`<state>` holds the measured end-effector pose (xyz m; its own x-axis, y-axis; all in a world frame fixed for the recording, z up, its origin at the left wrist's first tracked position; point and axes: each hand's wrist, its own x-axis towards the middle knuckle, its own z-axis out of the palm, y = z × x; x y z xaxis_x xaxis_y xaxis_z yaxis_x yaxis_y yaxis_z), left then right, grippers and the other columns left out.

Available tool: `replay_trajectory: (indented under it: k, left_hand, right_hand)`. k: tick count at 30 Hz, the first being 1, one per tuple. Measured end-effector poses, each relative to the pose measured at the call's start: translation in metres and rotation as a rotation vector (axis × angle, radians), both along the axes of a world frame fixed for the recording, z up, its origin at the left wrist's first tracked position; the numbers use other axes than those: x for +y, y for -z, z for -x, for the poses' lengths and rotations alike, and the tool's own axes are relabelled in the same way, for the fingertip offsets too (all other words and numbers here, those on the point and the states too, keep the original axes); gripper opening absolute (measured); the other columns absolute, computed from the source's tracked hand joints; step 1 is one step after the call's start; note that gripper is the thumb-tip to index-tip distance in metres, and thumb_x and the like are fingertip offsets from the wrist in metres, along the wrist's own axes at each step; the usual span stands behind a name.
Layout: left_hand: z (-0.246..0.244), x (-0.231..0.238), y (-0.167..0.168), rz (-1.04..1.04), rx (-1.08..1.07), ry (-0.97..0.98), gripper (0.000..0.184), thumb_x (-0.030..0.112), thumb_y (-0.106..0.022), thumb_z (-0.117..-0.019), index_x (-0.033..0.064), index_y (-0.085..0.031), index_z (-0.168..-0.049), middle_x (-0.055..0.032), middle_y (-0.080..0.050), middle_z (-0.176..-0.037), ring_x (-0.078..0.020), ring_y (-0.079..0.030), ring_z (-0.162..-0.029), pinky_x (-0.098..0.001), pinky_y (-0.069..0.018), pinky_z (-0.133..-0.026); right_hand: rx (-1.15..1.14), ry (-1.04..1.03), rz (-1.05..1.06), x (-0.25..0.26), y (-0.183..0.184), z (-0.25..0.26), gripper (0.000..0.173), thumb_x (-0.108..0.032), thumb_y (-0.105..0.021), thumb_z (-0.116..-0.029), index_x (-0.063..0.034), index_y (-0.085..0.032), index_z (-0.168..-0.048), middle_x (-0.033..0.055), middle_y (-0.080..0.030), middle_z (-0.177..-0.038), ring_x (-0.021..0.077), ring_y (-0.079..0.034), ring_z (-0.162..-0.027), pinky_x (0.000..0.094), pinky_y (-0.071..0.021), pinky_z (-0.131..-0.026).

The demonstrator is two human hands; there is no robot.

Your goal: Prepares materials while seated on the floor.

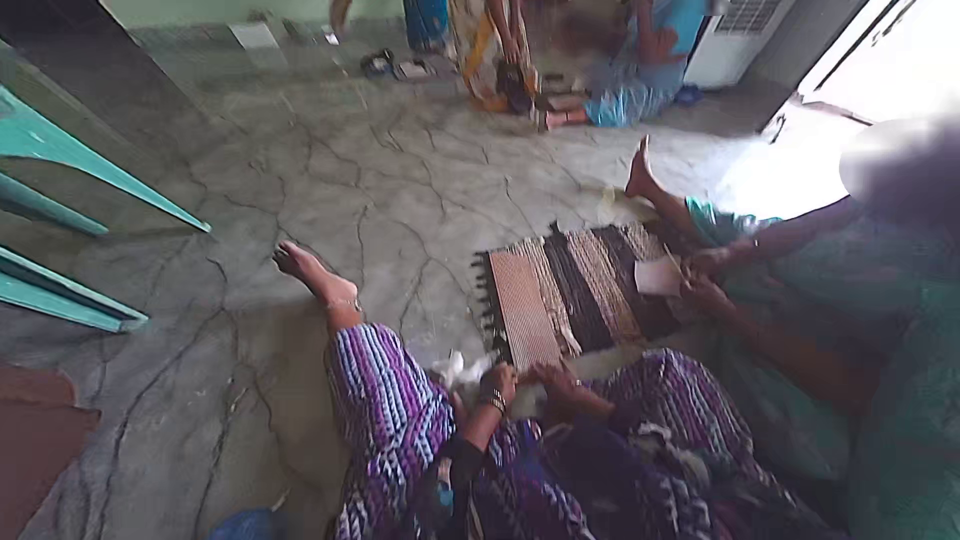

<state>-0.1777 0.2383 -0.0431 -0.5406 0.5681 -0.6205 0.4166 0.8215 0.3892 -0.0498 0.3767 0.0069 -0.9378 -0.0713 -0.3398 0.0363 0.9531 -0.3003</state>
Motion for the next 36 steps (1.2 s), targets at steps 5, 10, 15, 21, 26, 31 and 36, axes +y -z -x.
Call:
replay_trajectory:
  k: [5,10,15,21,26,31,36]
  left_hand:
    - [0.002,0.000,-0.007,-0.052,0.042,-0.002,0.033,0.014,-0.048,-0.1079,0.0030,-0.066,-0.132,-0.0173,-0.061,-0.141,-0.0318,-0.058,-0.134,-0.0503,-0.0436,-0.114]
    - [0.008,-0.003,-0.014,-0.073,0.052,0.024,0.035,0.018,-0.046,-0.1091,0.0048,-0.065,-0.134,-0.0177,-0.062,-0.141,-0.0320,-0.059,-0.133,-0.0501,-0.0444,-0.114]
    - [0.011,0.000,-0.030,0.019,0.064,0.105,0.036,0.017,-0.044,-0.1088,0.0044,-0.064,-0.136,-0.0192,-0.061,-0.142,-0.0356,-0.058,-0.133,-0.0548,-0.0434,-0.112]
    - [0.030,-0.027,-0.031,-0.036,0.016,-0.048,0.035,0.015,-0.044,-0.1089,0.0008,-0.064,-0.134,-0.0215,-0.064,-0.138,-0.0354,-0.058,-0.134,-0.0547,-0.0392,-0.116]
    - [0.044,-0.055,-0.015,-0.465,-0.175,-0.770,0.026,0.000,-0.049,-0.1060,-0.0109,-0.058,-0.128,-0.0251,-0.067,-0.113,-0.0244,-0.070,-0.090,-0.0369,-0.0573,-0.086]
    - [0.051,-0.057,-0.018,-0.552,-0.219,-1.037,0.027,0.000,-0.041,-0.1090,-0.0081,-0.052,-0.132,-0.0192,-0.065,-0.103,-0.0168,-0.062,-0.076,-0.0309,-0.0520,-0.071]
    - [0.058,-0.065,-0.007,-0.718,-0.141,-1.187,0.026,0.001,-0.041,-0.1071,-0.0077,-0.055,-0.128,-0.0123,-0.060,-0.092,-0.0122,-0.052,-0.071,-0.0285,-0.0460,-0.068]
  right_hand:
    - [-0.253,0.212,-0.075,0.011,0.043,0.050,0.034,-0.005,-0.060,-0.0955,-0.0028,-0.067,-0.129,0.0197,-0.060,-0.138,0.0384,-0.051,-0.135,0.0577,-0.0353,-0.114]
    - [-0.248,0.155,-0.154,0.010,0.025,0.060,0.025,0.000,-0.061,-0.0921,-0.0006,-0.071,-0.115,0.0204,-0.062,-0.133,0.0386,-0.051,-0.134,0.0562,-0.0410,-0.109]
    - [-0.235,0.182,-0.115,0.006,0.022,0.063,0.025,-0.002,-0.059,-0.0947,0.0003,-0.071,-0.116,0.0205,-0.061,-0.136,0.0381,-0.050,-0.135,0.0564,-0.0392,-0.111]
    - [-0.151,0.668,0.081,0.068,0.008,0.061,0.032,-0.023,-0.057,-0.1031,-0.0029,-0.072,-0.122,0.0215,-0.066,-0.131,0.0392,-0.058,-0.128,0.0621,-0.0362,-0.112]
    - [-0.053,1.054,0.356,0.140,0.033,0.065,0.029,-0.022,-0.069,-0.0988,-0.0009,-0.073,-0.119,0.0264,-0.069,-0.122,0.0451,-0.062,-0.120,0.0660,-0.0441,-0.103]
    - [-0.171,0.925,0.257,0.128,0.050,0.075,0.026,-0.022,-0.072,-0.0962,-0.0023,-0.075,-0.112,0.0255,-0.070,-0.118,0.0449,-0.064,-0.117,0.0667,-0.0454,-0.099]
    - [-0.059,0.895,0.139,0.111,0.040,0.078,0.028,-0.027,-0.065,-0.0999,-0.0052,-0.075,-0.115,0.0237,-0.071,-0.121,0.0458,-0.063,-0.120,0.0711,-0.0424,-0.100]
